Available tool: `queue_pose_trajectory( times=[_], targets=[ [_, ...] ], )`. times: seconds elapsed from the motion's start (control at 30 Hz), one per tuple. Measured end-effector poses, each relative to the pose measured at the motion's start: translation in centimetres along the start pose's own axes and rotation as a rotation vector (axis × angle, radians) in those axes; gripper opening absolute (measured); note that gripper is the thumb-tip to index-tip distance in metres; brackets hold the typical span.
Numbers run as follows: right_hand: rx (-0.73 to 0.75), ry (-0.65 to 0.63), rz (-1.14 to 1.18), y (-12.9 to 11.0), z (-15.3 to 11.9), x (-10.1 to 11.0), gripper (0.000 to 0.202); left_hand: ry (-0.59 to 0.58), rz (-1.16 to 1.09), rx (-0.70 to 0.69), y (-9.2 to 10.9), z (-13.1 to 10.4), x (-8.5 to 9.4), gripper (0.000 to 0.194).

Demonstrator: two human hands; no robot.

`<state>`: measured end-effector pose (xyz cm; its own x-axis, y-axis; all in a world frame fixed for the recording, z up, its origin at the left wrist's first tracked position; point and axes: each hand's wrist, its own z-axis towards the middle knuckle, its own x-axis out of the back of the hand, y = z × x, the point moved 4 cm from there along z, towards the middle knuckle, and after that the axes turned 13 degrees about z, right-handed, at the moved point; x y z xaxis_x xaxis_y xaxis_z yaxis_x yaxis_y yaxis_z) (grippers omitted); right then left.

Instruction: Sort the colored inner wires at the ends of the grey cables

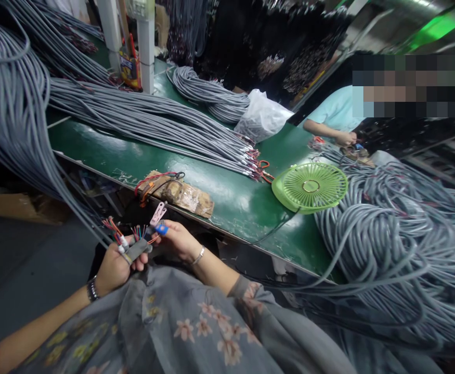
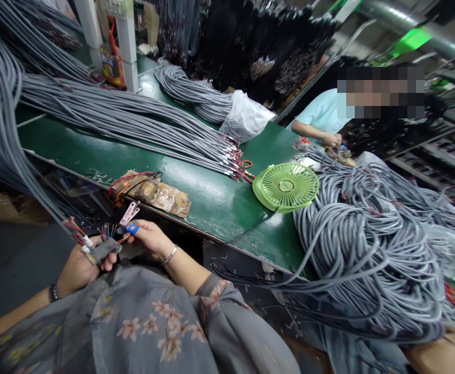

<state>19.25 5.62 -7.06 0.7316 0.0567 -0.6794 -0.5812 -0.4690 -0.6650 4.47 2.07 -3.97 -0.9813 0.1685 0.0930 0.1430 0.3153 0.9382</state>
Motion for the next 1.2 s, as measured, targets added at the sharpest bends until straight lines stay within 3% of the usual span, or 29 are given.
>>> queue_pose_trajectory(
  times=[0.1, 0.2, 0.37, 0.43, 0.63, 0.97, 1.2],
  targets=[
    [-0.064, 0.049, 0.114, -0.5, 0.8, 0.4, 0.049, 0.003, -0.092, 0.022, 0.8, -0.1, -0.2, 0.029],
    [-0.059, 0.027, 0.088, -1.1, 1.4, -0.2, 0.05, -0.054, -0.127, 0.032, 1.6, 0.0, -0.8, 0.034],
    [0.291, 0.157, -0.14, -2.1, 1.4, -0.4, 0.052, -0.101, -0.09, 0.032, 2.0, 0.6, -1.3, 0.034],
    [0.343, 0.195, -0.17, -2.1, 1.4, -0.4, 0.054, -0.1, -0.087, 0.035, 1.9, 0.8, -1.4, 0.033],
    [0.029, 0.062, 0.155, -1.0, 2.2, -1.5, 0.054, -0.097, -0.135, 0.062, 1.9, 1.1, -1.6, 0.032],
    [0.061, 0.163, 0.297, -1.0, 2.4, -1.8, 0.047, -0.097, -0.099, 0.084, 1.4, 1.0, -1.6, 0.034],
    [-0.038, 0.106, 0.26, -1.1, 2.2, -1.7, 0.054, -0.085, -0.11, 0.068, 1.4, 0.9, -1.3, 0.031]
  ],
)
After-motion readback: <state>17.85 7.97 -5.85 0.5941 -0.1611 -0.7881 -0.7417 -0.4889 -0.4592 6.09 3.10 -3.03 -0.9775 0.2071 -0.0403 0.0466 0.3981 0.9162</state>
